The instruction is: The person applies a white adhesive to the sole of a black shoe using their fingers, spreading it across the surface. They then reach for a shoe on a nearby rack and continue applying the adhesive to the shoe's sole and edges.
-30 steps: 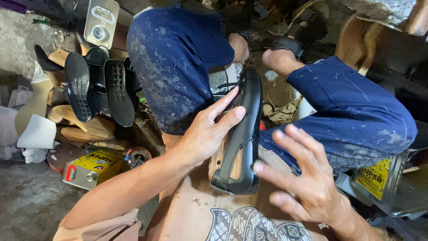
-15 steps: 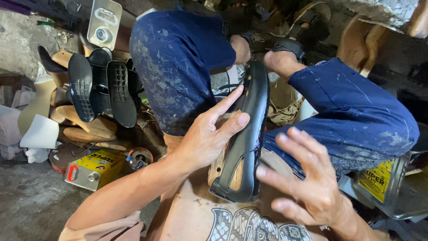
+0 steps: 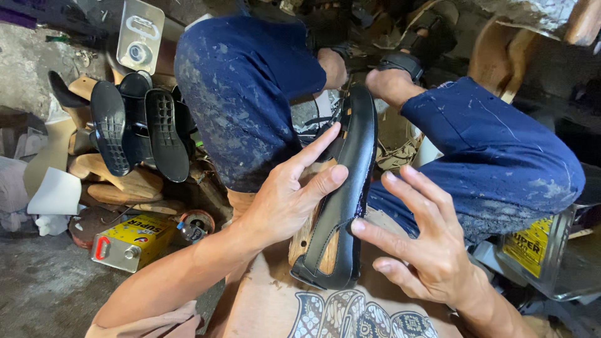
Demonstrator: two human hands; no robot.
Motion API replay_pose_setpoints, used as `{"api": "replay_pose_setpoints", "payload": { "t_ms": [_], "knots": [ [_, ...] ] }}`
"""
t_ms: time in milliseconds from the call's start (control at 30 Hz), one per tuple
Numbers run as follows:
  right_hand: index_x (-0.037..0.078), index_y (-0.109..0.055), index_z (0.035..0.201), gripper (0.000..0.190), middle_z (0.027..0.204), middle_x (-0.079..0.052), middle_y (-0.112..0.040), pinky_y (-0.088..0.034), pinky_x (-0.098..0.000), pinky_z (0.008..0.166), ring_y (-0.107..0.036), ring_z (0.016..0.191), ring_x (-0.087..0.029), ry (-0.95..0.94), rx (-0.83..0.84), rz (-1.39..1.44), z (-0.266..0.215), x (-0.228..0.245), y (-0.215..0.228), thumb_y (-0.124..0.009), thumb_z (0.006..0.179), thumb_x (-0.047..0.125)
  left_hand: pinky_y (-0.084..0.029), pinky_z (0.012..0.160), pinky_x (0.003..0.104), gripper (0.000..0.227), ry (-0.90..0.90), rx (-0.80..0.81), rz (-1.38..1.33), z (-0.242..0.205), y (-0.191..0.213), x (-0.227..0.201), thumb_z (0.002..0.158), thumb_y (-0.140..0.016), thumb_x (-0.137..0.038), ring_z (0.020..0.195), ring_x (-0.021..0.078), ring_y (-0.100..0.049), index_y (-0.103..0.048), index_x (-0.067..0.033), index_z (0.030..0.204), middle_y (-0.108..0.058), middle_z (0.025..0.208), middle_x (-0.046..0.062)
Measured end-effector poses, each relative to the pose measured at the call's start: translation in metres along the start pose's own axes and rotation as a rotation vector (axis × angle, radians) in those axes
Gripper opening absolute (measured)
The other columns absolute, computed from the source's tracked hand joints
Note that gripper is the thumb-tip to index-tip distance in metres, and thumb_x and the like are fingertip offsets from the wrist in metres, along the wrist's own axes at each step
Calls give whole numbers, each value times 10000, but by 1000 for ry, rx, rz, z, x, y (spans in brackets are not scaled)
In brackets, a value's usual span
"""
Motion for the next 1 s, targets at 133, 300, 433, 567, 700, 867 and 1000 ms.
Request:
{"api": "replay_pose_setpoints", "payload": {
  "t_ms": [133,300,433,567,700,867,1000],
  "knots": [
    [242,-714,1245,457,1452,-273,-488,-378,-593,1206,-419,1410,-478,-11,-26,-111,1,0,4,-370,1036,460,-503,946,199,778,2,19,-39,-1,0,0,867,-573,-507,962,-3,-585,-400,-252,1582,-749,1092,-42],
    [173,-737,1219,335,1483,-259,-459,-388,-590,1223,-399,1429,-495,-130,-140,-239,-2,-11,4,-518,1021,333,-507,940,196,765,-36,22,-314,2,0,12,907,-631,-380,934,20,-569,-389,-169,1602,-684,1068,-22],
    [-5,-458,1441,510,1382,-246,-588,-551,-374,962,-661,1123,-318,-664,-676,863,-4,-66,-34,-545,942,54,-449,1080,265,855,-496,-141,-296,1,5,-24,949,-610,-459,1208,121,-559,-247,-37,1598,-546,1443,108],
    [118,-470,1516,642,1402,-250,-614,-564,-513,945,-675,1153,-372,-854,-942,1630,38,-86,-70,-600,889,165,-457,1060,371,916,-564,-17,-697,13,-4,-41,934,-652,-497,1178,217,-590,-231,3,1576,-565,1386,161],
    [27,-740,1059,416,848,-244,-741,-652,-492,765,-756,747,-373,-825,-998,1858,80,-140,-23,-646,970,423,-471,1049,492,796,-291,261,-1072,25,-19,-44,915,-651,-487,1166,301,-622,-402,16,1481,-610,1354,183],
    [-10,-499,1437,457,1565,-252,-442,-403,-562,1143,-479,1419,-460,-208,-430,-238,132,-167,79,-475,1081,275,-304,357,265,348,89,11,-1123,80,4,61,845,-581,-135,360,128,-412,-453,-138,522,-442,445,3],
    [222,-650,1392,639,1557,-311,-382,-299,-721,1066,-203,1488,-499,-305,-76,-855,156,-210,71,-619,895,623,-580,746,424,511,64,261,-1133,66,0,30,969,-525,-400,833,285,-719,-650,-117,1377,-754,1053,137]
  ]
}}
Point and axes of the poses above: each hand's wrist, its own z-axis towards the middle knuckle, its own y-axis out of the back of the hand, x = y × z, the point moved 7 cm from there along z, towards the middle knuckle
